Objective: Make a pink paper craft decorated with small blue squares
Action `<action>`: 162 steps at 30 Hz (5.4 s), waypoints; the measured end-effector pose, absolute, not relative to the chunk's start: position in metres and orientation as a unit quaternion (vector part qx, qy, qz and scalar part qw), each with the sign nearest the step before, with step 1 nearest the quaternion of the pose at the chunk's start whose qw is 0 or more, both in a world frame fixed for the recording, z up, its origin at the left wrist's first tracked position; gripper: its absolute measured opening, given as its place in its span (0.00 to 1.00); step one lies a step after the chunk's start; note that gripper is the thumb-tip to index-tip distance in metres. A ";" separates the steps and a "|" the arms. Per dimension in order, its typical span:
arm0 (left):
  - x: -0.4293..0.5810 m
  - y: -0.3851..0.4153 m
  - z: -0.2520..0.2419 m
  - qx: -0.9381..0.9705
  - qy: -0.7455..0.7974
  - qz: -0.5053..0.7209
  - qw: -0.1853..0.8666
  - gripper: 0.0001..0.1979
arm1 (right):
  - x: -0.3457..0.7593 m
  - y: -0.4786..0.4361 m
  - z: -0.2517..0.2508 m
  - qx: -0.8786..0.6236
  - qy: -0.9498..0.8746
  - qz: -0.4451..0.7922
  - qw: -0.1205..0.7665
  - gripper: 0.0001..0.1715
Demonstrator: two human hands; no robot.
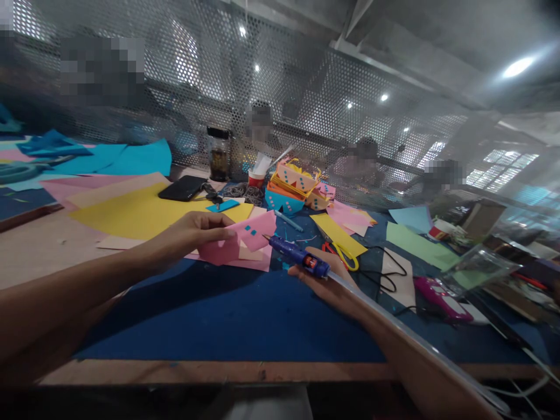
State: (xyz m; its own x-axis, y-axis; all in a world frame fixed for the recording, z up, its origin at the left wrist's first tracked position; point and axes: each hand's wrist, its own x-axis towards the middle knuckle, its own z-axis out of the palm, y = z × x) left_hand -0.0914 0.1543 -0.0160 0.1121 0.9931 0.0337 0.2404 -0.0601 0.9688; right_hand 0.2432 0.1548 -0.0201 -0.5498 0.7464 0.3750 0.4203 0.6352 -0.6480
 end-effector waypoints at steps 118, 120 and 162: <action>-0.089 0.152 -0.009 0.556 0.541 0.428 0.464 0.21 | 0.238 0.142 -0.004 -0.326 -0.864 0.170 0.345 0.23; -0.088 0.152 -0.009 0.555 0.537 0.431 0.466 0.22 | 0.238 0.145 -0.012 -0.323 -0.866 0.146 0.352 0.21; -0.094 0.156 -0.019 0.568 0.532 0.413 0.473 0.25 | 0.246 0.151 -0.030 -0.282 -0.898 0.140 0.309 0.12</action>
